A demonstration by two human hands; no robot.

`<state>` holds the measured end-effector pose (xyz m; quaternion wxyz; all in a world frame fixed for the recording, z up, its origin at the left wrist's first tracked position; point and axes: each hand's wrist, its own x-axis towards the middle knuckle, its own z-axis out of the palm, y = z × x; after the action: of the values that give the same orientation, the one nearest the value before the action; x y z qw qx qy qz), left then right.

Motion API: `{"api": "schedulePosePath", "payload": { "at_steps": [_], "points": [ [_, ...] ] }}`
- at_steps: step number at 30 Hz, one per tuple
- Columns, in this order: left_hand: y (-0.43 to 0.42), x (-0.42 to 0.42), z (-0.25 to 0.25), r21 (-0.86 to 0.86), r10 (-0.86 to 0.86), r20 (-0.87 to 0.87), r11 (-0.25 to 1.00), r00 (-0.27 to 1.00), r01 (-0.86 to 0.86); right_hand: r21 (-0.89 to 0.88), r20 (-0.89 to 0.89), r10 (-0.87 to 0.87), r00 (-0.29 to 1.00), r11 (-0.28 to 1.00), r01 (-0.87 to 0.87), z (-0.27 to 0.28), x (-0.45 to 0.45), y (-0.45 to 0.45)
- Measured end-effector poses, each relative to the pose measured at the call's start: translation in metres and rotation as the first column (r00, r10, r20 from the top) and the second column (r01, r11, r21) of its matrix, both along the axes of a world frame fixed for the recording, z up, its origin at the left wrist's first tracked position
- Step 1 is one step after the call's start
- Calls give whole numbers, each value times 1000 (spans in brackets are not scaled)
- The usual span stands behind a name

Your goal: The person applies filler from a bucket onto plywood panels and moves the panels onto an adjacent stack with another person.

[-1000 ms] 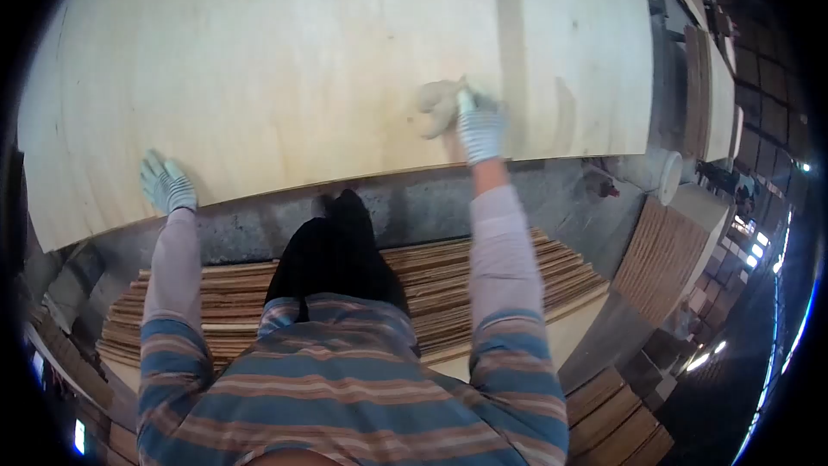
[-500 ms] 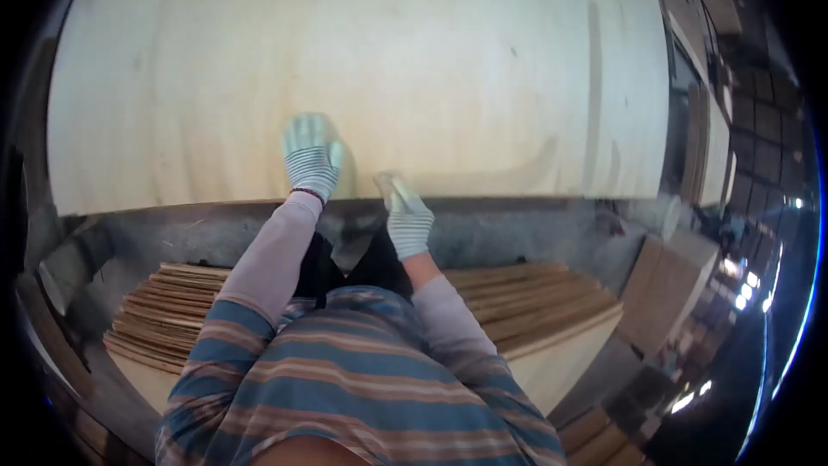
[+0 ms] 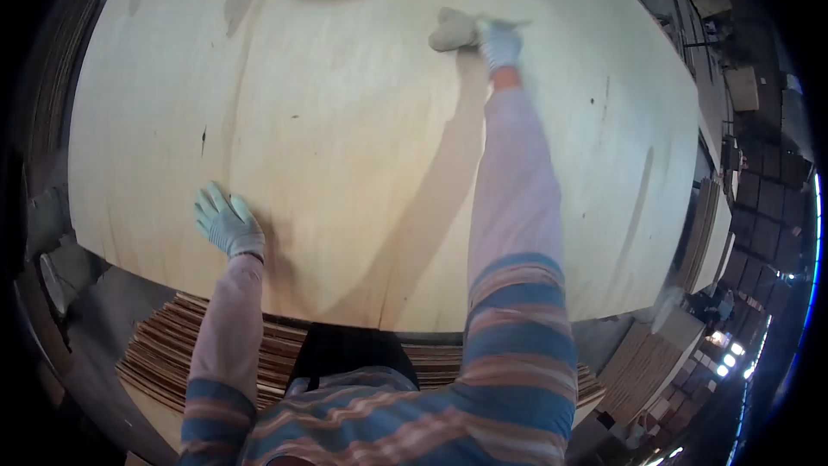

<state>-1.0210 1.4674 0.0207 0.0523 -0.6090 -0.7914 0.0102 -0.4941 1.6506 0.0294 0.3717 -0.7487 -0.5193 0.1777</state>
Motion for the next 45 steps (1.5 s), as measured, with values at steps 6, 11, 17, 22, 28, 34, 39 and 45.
{"api": "schedulePosePath", "payload": {
  "at_steps": [6,11,17,22,28,34,39,45],
  "points": [
    [-4,-15,8,-95,42,47,995,998,-38,-413,-57,310,949,858,-305,46,-65,-6],
    [-13,-18,4,-21,10,55,1000,998,-9,-202,-181,551,815,790,-579,43,-196,-259],
    [-17,-18,1,21,29,6,999,1000,-29,-173,325,203,924,973,-154,35,-368,-522],
    [-9,-99,15,99,-568,227,821,791,562,-185,-199,-534,822,844,503,37,-487,-510],
    [18,-359,-13,-29,-231,30,972,973,232,-255,-609,-448,655,892,373,34,-477,-409],
    [2,-371,-8,56,-203,-15,977,979,204,-458,-82,-45,996,889,3,47,-456,-356],
    [4,-356,15,-97,-140,14,985,990,141,-83,-139,-402,905,915,394,27,-607,-407],
    [16,-384,12,-96,-322,150,936,935,338,-140,254,-17,967,989,54,28,-843,-318]
  ]
}}
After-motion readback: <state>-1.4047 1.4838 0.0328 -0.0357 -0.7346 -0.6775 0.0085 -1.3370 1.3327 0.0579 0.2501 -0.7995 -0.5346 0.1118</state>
